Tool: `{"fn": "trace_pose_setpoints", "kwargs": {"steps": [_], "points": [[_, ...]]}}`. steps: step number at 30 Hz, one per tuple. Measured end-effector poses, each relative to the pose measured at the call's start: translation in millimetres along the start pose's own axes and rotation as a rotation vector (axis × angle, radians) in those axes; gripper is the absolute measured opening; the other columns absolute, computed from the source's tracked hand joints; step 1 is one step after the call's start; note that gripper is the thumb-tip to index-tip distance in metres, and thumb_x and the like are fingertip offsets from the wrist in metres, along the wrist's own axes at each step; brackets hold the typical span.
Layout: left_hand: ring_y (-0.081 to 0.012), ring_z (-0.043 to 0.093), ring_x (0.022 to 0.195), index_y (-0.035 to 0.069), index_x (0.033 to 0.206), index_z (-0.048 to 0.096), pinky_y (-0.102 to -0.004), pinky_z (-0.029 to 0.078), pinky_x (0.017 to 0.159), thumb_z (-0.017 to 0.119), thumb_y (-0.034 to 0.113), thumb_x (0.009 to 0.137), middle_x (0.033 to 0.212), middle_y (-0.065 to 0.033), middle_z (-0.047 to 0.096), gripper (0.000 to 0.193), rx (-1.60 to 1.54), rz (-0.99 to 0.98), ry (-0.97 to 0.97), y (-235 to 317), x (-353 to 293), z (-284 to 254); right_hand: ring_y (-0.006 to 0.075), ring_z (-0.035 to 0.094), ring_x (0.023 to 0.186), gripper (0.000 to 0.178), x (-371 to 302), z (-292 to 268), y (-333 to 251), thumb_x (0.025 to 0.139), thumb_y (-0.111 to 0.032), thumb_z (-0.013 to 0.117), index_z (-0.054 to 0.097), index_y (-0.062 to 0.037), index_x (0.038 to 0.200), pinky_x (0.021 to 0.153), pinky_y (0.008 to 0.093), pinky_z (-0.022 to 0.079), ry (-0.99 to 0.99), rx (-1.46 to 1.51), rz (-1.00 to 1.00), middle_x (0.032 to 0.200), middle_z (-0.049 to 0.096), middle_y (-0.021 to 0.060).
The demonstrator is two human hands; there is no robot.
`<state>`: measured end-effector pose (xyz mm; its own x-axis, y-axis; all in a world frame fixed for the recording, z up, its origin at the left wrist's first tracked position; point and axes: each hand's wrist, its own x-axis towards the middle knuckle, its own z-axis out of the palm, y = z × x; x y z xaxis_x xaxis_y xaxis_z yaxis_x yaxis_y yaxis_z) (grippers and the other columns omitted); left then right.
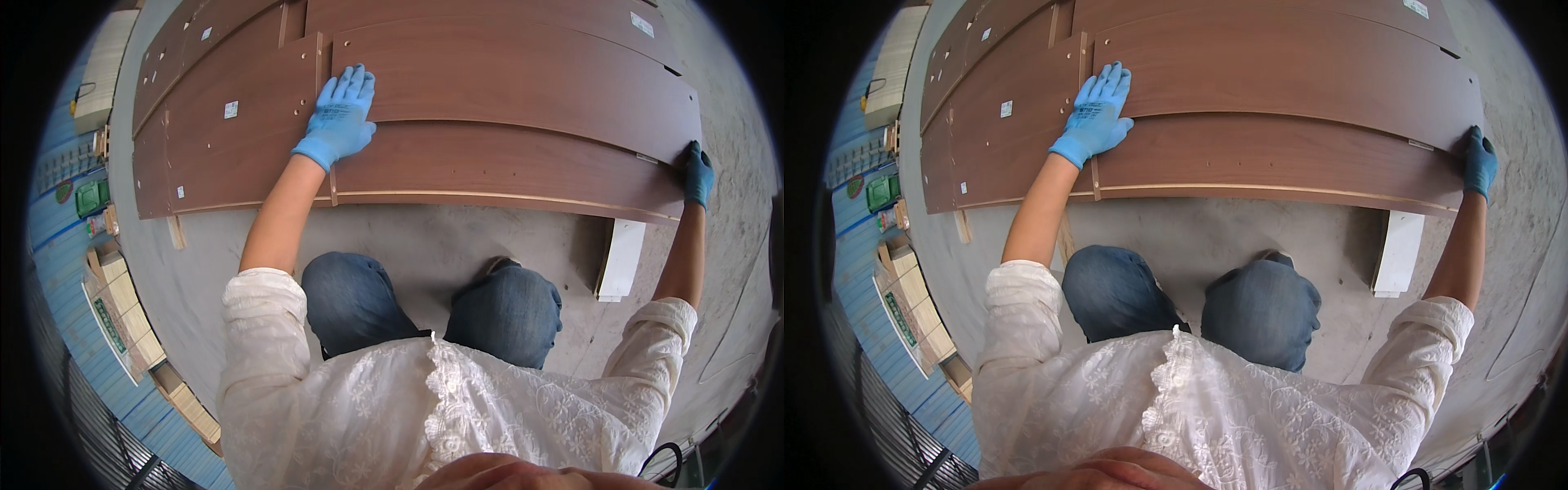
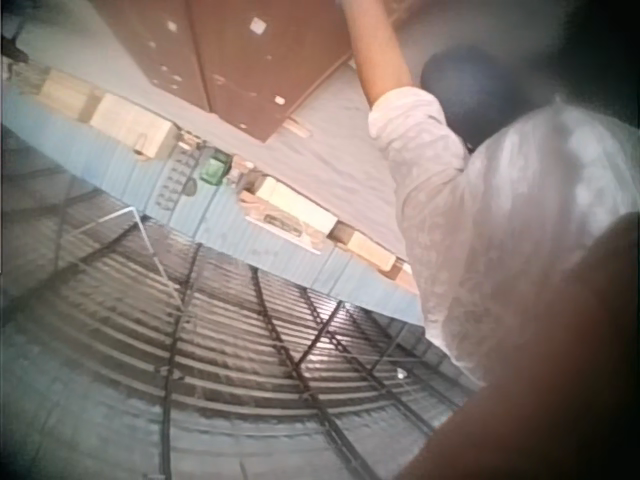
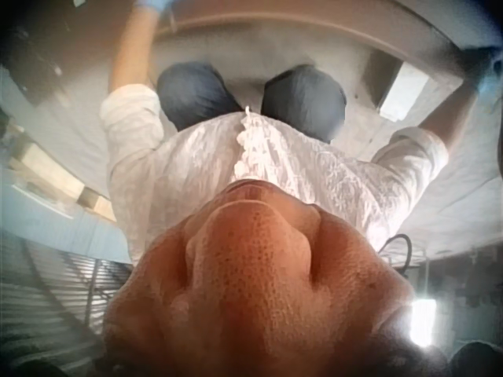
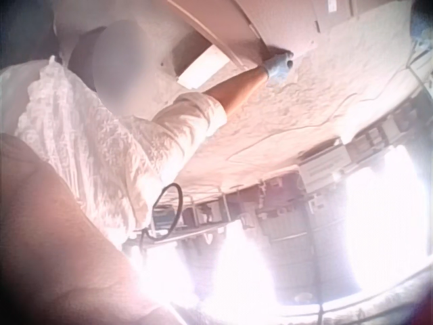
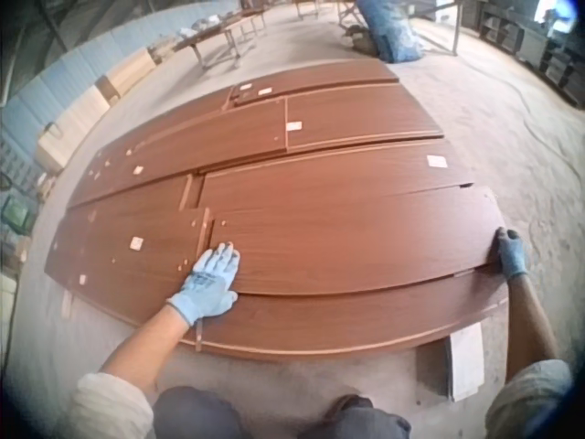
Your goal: The person wipes several brown wooden panels with a cloth, then stacks them on the floor. The person uses a cloth to clean the surfaces and arranges the panels into a neat pile.
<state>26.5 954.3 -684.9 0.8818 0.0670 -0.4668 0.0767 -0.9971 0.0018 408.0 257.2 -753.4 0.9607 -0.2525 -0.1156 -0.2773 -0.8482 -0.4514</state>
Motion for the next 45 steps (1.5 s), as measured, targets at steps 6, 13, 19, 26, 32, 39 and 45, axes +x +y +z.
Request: {"fn": "trace_pose_setpoints", "kwargs": {"steps": [6, 13, 19, 26, 32, 39, 45], "points": [[-0.0354, 0.019, 0.158, 0.001, 0.162, 0.027, -0.0458, 0.017, 0.129, 0.069, 0.027, 0.088, 0.17, -0.0214, 0.022, 0.089, -0.027, -0.033, -0.033, -4, -5, -10, 0.0281, 0.069, 0.116, 0.073, 10, 12, -13, 0.09, -0.06, 0.069, 0.07, 0.0017, 0.128, 0.1, 0.0392, 0.05, -0.028, -0.035, 0.028, 0.125, 0.074, 0.0183], [-0.0363, 0.021, 0.157, 0.0, 0.16, 0.029, -0.0462, 0.018, 0.129, 0.069, 0.025, 0.088, 0.169, -0.022, 0.024, 0.086, -0.038, -0.02, 0.022, -6, -2, -9, 0.0289, 0.07, 0.114, 0.067, 16, 12, -18, 0.091, -0.057, 0.068, 0.072, 0.0008, 0.125, 0.098, 0.039, 0.051, -0.01, -0.04, 0.012, 0.122, 0.074, 0.019], [-0.0357, 0.023, 0.157, 0.0, 0.16, 0.03, -0.0455, 0.018, 0.129, 0.069, 0.024, 0.087, 0.168, -0.0216, 0.026, 0.086, -0.048, -0.042, 0.056, -13, -2, -11, 0.0301, 0.071, 0.107, 0.061, 19, 16, -37, 0.092, -0.055, 0.067, 0.075, -0.0019, 0.12, 0.095, 0.0396, 0.052, -0.029, -0.057, 0.005, 0.116, 0.076, 0.0181], [-0.0375, 0.027, 0.155, 0.001, 0.158, 0.034, -0.0461, 0.023, 0.127, 0.068, 0.021, 0.087, 0.167, -0.0219, 0.028, 0.081, 0.002, -0.018, 0.12, -17, 16, -8, 0.0303, 0.07, 0.108, 0.062, 27, 12, -38, 0.092, -0.055, 0.067, 0.075, -0.0009, 0.12, 0.095, 0.0398, 0.051, -0.003, -0.034, 0.029, 0.117, 0.076, 0.0183], [-0.0365, 0.023, 0.157, 0.0, 0.16, 0.03, -0.0461, 0.019, 0.128, 0.061, 0.027, 0.091, 0.168, -0.0226, 0.025, 0.08, -0.04, -0.06, 0.123, -25, 9, -2, 0.0312, 0.067, 0.12, 0.069, 39, 17, -35, 0.091, -0.058, 0.067, 0.071, -0.0008, 0.129, 0.103, 0.0388, 0.05, 0.009, -0.064, -0.028, 0.128, 0.072, 0.0197], [-0.0413, 0.026, 0.155, -0.005, 0.157, 0.033, -0.0473, 0.023, 0.126, 0.062, 0.032, 0.09, 0.166, -0.0273, 0.029, 0.082, -0.076, -0.067, 0.165, -22, 6, -1, 0.0317, 0.067, 0.122, 0.068, 8, 10, -57, 0.091, -0.059, 0.064, 0.071, -0.0025, 0.128, 0.103, 0.0401, 0.049, 0.052, -0.117, -0.095, 0.129, 0.071, 0.0208], [-0.0409, 0.028, 0.154, -0.006, 0.154, 0.039, -0.0474, 0.026, 0.125, 0.067, 0.027, 0.088, 0.164, -0.0272, 0.032, 0.079, -0.125, -0.07, 0.175, -37, 8, -3, 0.0346, 0.069, 0.081, 0.047, -29, 28, -110, 0.095, -0.047, 0.056, 0.074, -0.0043, 0.087, 0.077, 0.0464, 0.052, 0.012, -0.034, -0.126, 0.087, 0.074, 0.0206]]}}
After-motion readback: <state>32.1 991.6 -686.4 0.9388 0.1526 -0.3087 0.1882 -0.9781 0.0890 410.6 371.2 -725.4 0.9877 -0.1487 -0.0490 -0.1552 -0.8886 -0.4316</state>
